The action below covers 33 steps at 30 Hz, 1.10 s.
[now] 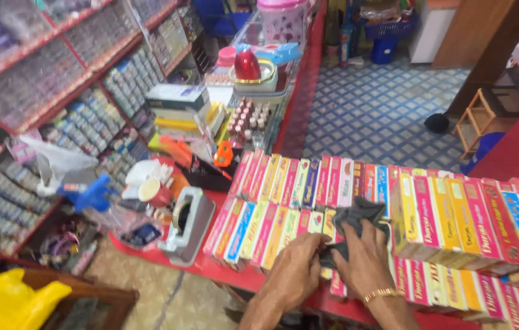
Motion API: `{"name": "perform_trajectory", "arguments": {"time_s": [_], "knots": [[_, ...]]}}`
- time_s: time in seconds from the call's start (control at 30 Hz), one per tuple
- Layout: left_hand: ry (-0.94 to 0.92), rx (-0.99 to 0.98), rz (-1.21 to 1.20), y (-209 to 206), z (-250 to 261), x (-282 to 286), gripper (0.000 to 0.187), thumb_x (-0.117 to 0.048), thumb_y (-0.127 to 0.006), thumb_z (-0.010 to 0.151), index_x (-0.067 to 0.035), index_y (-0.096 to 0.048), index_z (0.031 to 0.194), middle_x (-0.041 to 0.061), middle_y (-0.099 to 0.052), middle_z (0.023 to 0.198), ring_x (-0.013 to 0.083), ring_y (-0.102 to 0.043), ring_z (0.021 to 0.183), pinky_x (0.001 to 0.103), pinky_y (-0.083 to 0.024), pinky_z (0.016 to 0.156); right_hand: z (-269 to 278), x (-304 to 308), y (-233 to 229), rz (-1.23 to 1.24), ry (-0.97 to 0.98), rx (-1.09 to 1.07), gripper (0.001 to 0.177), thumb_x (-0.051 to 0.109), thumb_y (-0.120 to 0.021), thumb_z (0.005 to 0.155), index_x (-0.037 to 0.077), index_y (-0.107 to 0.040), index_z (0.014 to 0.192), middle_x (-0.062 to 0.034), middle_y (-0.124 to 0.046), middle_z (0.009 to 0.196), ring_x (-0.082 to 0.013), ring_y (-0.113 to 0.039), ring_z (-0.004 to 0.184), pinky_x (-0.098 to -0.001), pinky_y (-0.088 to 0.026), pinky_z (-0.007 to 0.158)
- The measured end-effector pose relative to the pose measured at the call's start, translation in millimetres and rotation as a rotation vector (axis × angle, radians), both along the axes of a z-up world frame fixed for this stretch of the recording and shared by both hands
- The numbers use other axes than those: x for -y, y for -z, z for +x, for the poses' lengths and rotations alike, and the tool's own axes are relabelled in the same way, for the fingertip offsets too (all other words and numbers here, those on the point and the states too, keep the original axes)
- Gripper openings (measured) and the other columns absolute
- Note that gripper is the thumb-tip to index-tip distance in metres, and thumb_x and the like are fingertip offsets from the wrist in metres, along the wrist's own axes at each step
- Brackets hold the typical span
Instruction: The person wipes the surfaces of small rectangular boxes with a dark cloth, then places them onto a shelf. The person repeats this process for multiple boxes, handling them one at a time.
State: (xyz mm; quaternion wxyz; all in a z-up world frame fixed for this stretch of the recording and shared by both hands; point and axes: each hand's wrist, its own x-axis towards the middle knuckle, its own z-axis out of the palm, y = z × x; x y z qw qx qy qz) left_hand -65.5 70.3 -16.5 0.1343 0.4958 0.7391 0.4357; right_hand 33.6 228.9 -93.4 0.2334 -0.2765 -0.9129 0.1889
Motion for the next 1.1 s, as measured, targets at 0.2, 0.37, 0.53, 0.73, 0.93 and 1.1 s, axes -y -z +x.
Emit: {"name": "perform_trajectory", "arguments": {"time_s": [0.2,0.37,0.53,0.73,0.93,1.1], "knots": [[0.107,0.046,-0.053,24,-38,-43,0.047,0.003,-0.054,0.088,-0.002,-0.051,0.136,0.027,-0.062,0.123,0.0437,-0.06,0.118,0.048,-0.049,0.098,-5,-22,-20,-0.032,0.072,-0.067,0.032,0.004,-0.063,0.077,0.011,-0.072,0.106,-0.0117,-0.064,0.107,-0.0352,-0.056,0.107,-0.0493,-0.044,0.1],[0.203,0.224,0.02,33,-44,-81,0.068,0.002,-0.049,0.09,-0.004,-0.028,0.154,0.03,-0.053,0.137,0.0446,-0.057,0.124,0.048,-0.046,0.103,-21,4,-55,-0.032,0.125,-0.273,0.025,-0.001,-0.059,0.078,0.005,-0.066,0.101,-0.0149,-0.06,0.101,-0.0377,-0.058,0.104,-0.0499,-0.045,0.093],[0.368,0.441,-0.029,27,-66,-93,0.054,0.004,-0.049,0.092,-0.004,-0.046,0.145,0.019,-0.067,0.115,0.029,-0.066,0.103,0.038,-0.053,0.09,-42,31,-80,-0.167,0.299,-0.321,0.027,-0.003,-0.054,0.086,0.002,-0.06,0.112,-0.0169,-0.057,0.11,-0.0371,-0.061,0.106,-0.0474,-0.05,0.092],[0.538,0.621,0.083,41,-100,-92,0.025,-0.001,-0.048,0.102,0.002,-0.06,0.123,0.01,-0.072,0.104,0.0158,-0.068,0.097,0.029,-0.055,0.087,-74,74,-89,-0.144,0.485,-0.492,0.036,0.003,-0.062,0.089,0.002,-0.058,0.124,-0.0201,-0.059,0.118,-0.0387,-0.061,0.113,-0.0447,-0.049,0.094],[0.588,0.574,0.018,20,-77,-86,0.026,-0.011,-0.05,0.103,-0.001,-0.057,0.126,0.012,-0.067,0.11,0.0219,-0.071,0.096,0.036,-0.059,0.086,-45,84,-92,-0.043,0.765,-0.43,0.032,0.003,-0.057,0.092,0.004,-0.06,0.123,-0.0192,-0.064,0.116,-0.0387,-0.064,0.11,-0.0452,-0.051,0.094],[0.665,0.233,0.054,5,-48,-106,0.043,-0.012,-0.053,0.1,-0.005,-0.049,0.142,0.022,-0.059,0.127,0.033,-0.066,0.114,0.044,-0.054,0.095,-2,68,-106,0.068,0.972,-0.358,0.028,0.006,-0.058,0.09,0.002,-0.063,0.118,-0.0207,-0.064,0.113,-0.0387,-0.064,0.107,-0.0465,-0.05,0.094]]}}
